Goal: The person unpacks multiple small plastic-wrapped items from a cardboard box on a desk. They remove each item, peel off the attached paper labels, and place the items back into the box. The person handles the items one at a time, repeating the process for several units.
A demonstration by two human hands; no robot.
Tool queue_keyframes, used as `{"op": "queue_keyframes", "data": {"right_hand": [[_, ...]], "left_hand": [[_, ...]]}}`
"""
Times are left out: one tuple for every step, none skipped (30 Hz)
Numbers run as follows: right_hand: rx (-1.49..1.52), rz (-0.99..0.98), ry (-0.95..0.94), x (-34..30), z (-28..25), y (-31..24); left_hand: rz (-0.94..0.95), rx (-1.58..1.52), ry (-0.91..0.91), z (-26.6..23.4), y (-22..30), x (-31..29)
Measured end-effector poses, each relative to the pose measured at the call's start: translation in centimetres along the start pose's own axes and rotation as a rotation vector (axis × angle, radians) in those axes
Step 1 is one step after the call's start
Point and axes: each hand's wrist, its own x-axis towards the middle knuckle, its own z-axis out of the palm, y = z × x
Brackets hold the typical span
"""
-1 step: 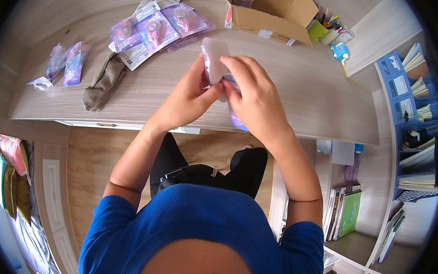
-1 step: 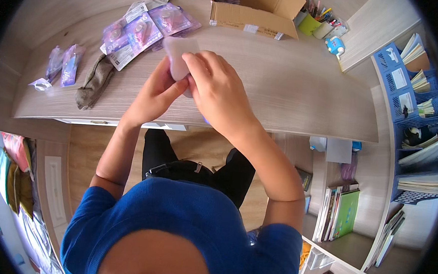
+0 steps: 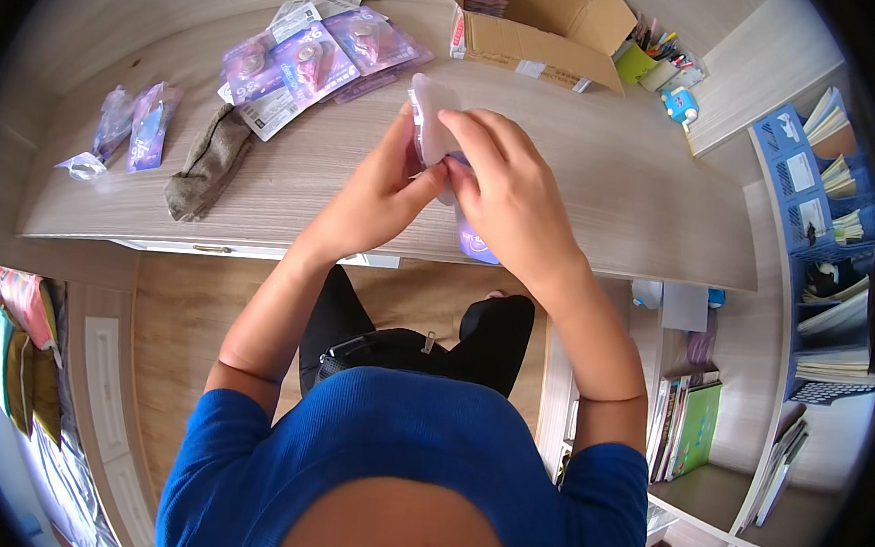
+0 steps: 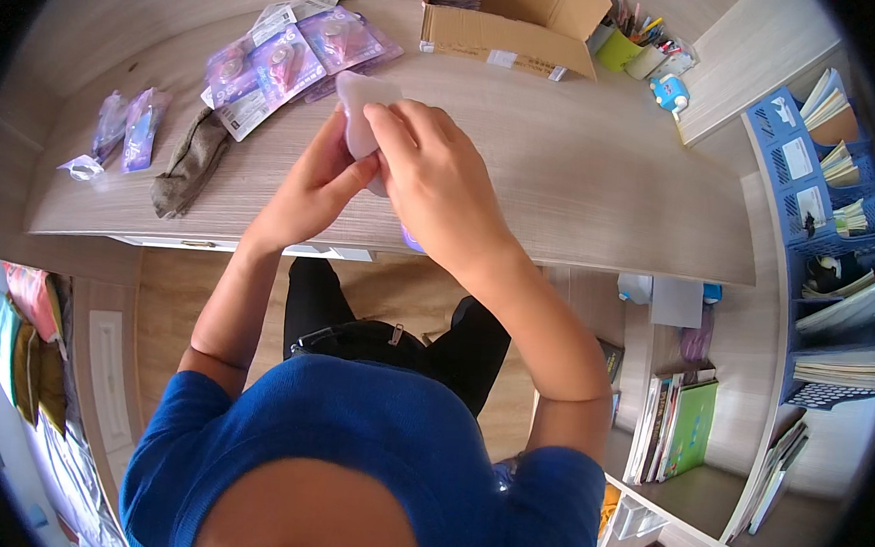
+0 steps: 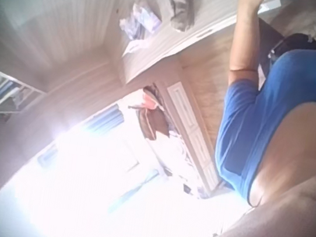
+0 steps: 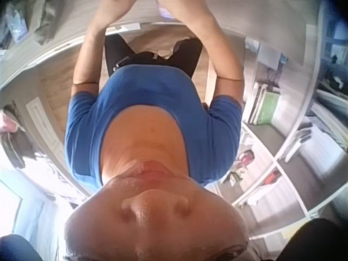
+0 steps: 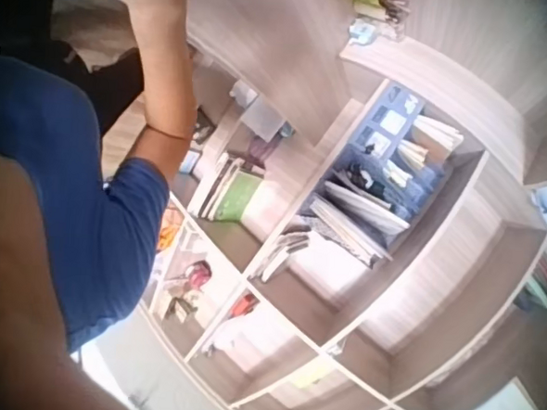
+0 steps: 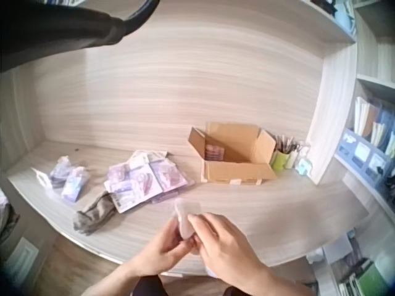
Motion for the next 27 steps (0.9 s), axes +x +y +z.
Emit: {"op": "queue_keyframes", "data": {"right_hand": [[-0.004,0.026,-0.061,0.1,-0.1,0.0],[-0.008,0.052,-0.121,0.3,-0.2,0.1],[-0.012,0.078,-0.181,0.5,-0.2,0.2],[-0.015,0.06,-0.198,0.7,-0.2,0.4],[-0.019,0.043,-0.215,0.9,0.1,0.7],[-0.023,0.026,-0.231,1.0,0.3,1.0],[0.019,0.057,-0.225,1.1,0.4,1.3],[0.061,0.088,-0.219,1.2,0.6,1.6],[0.103,0.118,-0.212,1.1,0.8,2.0],[0.111,0.121,-0.188,0.9,1.2,2.2],[0.12,0.123,-0.163,0.7,1.7,2.4],[0.128,0.125,-0.139,0.6,2.1,2.6],[0.137,0.137,-0.128,0.4,2.4,2.8],[0.146,0.149,-0.117,0.3,2.6,2.9],[0.154,0.161,-0.106,0.2,2.8,3.0],[0.15,0.167,-0.097,0.2,2.9,2.9],[0.146,0.173,-0.088,0.2,3.0,2.9],[0.141,0.179,-0.079,0.2,3.0,2.9],[0.177,0.182,-0.092,0.2,3.0,3.1],[0.212,0.185,-0.105,0.1,3.1,3.3],[0.247,0.188,-0.118,0.1,3.0,3.5],[0.241,0.198,-0.147,0.1,2.9,3.6],[0.235,0.209,-0.176,0.1,2.8,3.7],[0.229,0.219,-0.205,0.1,2.7,3.7],[0.196,0.212,-0.193,0.1,2.8,3.7],[0.162,0.205,-0.181,0.0,3.0,3.7],[0.129,0.197,-0.168,0.1,3.1,3.6]], "left_hand": [[-0.005,0.003,0.001,0.0,-0.4,0.2],[-0.035,0.131,-0.053,-0.5,-0.6,0.4],[-0.063,0.182,-0.068,-0.9,-1.0,0.7],[-0.092,0.234,-0.084,-1.2,-1.2,1.2],[-0.12,0.285,-0.1,-1.3,-1.1,1.6],[-0.165,0.309,-0.098,-1.3,-0.8,1.6],[-0.208,0.331,-0.097,-1.0,0.5,1.7],[-0.251,0.353,-0.096,-0.9,1.2,1.9],[-0.217,0.342,-0.074,-0.9,0.6,2.1],[-0.186,0.331,-0.049,-0.9,-0.2,2.2],[-0.154,0.319,-0.024,-1.0,-0.7,2.3],[-0.134,0.39,0.004,-1.1,-1.0,2.3],[-0.117,0.46,0.029,-0.7,-0.6,2.3],[-0.099,0.529,0.054,-0.5,-0.4,2.4],[-0.093,0.507,0.074,-0.4,-0.6,2.5],[-0.087,0.486,0.095,-0.3,-0.8,2.6],[-0.081,0.465,0.115,-0.2,-0.9,2.6],[-0.075,0.481,0.134,-0.1,-0.7,2.6],[-0.068,0.496,0.152,0.1,-0.4,2.6],[-0.061,0.511,0.17,0.2,-0.2,2.6],[-0.075,0.506,0.151,0.2,-0.2,2.6],[-0.091,0.503,0.134,0.0,-0.3,2.5],[-0.108,0.499,0.118,-0.1,-0.3,2.4],[-0.111,0.494,0.116,-0.2,-0.5,2.4],[-0.113,0.489,0.111,-0.2,-0.8,2.4],[-0.116,0.483,0.107,-0.2,-1.0,2.5],[-0.123,0.489,0.121,-0.2,-1.0,2.6]]}}
